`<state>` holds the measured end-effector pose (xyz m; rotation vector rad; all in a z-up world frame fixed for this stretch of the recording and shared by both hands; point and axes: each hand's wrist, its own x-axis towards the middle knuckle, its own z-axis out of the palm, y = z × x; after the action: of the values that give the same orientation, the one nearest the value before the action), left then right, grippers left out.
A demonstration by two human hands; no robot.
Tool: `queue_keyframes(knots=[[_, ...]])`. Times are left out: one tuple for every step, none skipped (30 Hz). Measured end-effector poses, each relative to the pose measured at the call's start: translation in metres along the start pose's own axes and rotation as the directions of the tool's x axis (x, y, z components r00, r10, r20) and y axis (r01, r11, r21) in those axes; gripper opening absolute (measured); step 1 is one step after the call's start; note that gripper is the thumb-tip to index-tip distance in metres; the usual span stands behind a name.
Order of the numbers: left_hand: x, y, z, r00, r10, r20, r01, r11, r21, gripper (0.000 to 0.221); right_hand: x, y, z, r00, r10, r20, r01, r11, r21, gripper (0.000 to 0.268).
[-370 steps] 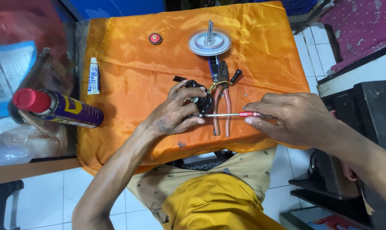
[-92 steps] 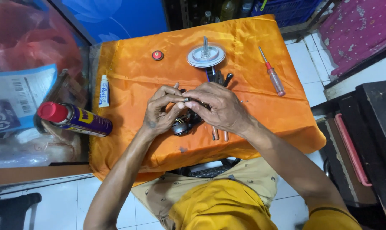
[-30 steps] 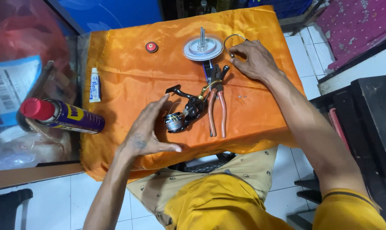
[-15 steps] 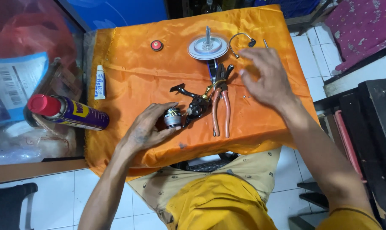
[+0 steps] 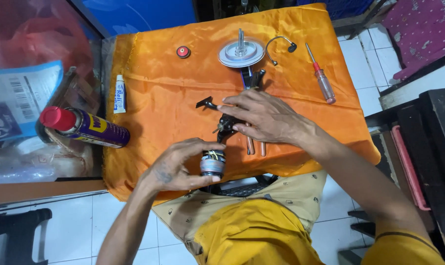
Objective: The person is performing maintenance on a fishing reel, which involves disassembling the spool and internal components and reassembling it using tools.
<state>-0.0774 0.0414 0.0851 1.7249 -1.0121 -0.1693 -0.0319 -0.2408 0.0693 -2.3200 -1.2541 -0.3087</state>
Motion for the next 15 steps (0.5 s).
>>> queue_keyframes(knots=[[-0.002,-0.001,0.003,1.0,0.001,0.0,-0.001,1.0,0.0,0.058,0.0,0.002,0.002,1.0,0.0,0.0,0.0,1.0,-0.001,0.042],[-0.003,-0.002,0.006,1.0,0.002,-0.008,-0.002,1.0,-0.016,0.057,0.001,0.004,0.004,0.999,-0.009,0.039,0.009,1.0,0.0,0.041],[-0.004,-0.004,0.009,1.0,0.003,-0.015,-0.003,0.999,-0.032,0.056,0.001,0.007,0.006,0.997,-0.018,0.078,0.018,1.0,0.001,0.04],[-0.007,-0.009,0.009,1.0,0.003,-0.016,-0.004,0.999,-0.032,0.056,0.002,0.007,0.005,0.997,-0.018,0.079,0.018,1.0,0.001,0.04],[-0.009,-0.014,0.01,0.998,-0.007,-0.058,0.0,0.994,-0.111,0.056,0.003,0.007,0.005,0.997,-0.019,0.08,0.019,1.0,0.007,0.038],[-0.011,-0.019,0.01,0.995,-0.019,-0.099,0.0,0.982,-0.188,0.057,0.005,0.007,0.004,0.997,-0.02,0.081,0.019,1.0,0.011,0.037],[-0.011,-0.022,0.012,0.995,-0.018,-0.099,-0.001,0.982,-0.189,0.057,0.005,0.008,0.002,0.996,-0.019,0.082,0.019,1.0,0.01,0.037],[-0.013,-0.026,0.013,0.988,-0.062,-0.144,0.006,0.932,-0.361,0.062,0.006,0.008,0.0,0.997,-0.017,0.078,0.016,1.0,0.019,0.035],[-0.014,-0.029,0.014,0.977,-0.114,-0.18,0.003,0.853,-0.522,0.068,0.006,0.008,-0.001,0.997,-0.015,0.075,0.013,1.0,0.028,0.034],[-0.013,-0.038,0.011,0.977,-0.114,-0.181,0.003,0.854,-0.521,0.068,0.006,0.007,-0.004,0.997,-0.018,0.075,0.016,0.999,0.029,0.034],[-0.012,-0.047,0.007,0.969,-0.138,-0.207,-0.005,0.821,-0.571,0.071,0.007,0.006,-0.006,0.997,-0.009,0.077,0.005,0.999,0.054,0.032],[-0.011,-0.056,0.004,0.959,-0.164,-0.23,-0.014,0.785,-0.619,0.075,0.007,0.005,-0.009,0.997,0.001,0.08,-0.007,0.997,0.079,0.031],[-0.011,-0.06,0.003,0.959,-0.164,-0.231,-0.015,0.786,-0.618,0.075,0.006,0.005,-0.009,0.997,-0.001,0.08,-0.005,0.997,0.079,0.031],[-0.011,-0.065,0.001,0.951,-0.166,-0.262,-0.034,0.784,-0.62,0.075,0.005,0.005,-0.009,0.998,0.003,0.057,-0.011,0.99,0.14,0.031],[-0.01,-0.07,-0.001,0.941,-0.168,-0.293,-0.053,0.782,-0.622,0.075,0.005,0.006,-0.009,0.999,0.008,0.034,-0.015,0.98,0.2,0.031]])
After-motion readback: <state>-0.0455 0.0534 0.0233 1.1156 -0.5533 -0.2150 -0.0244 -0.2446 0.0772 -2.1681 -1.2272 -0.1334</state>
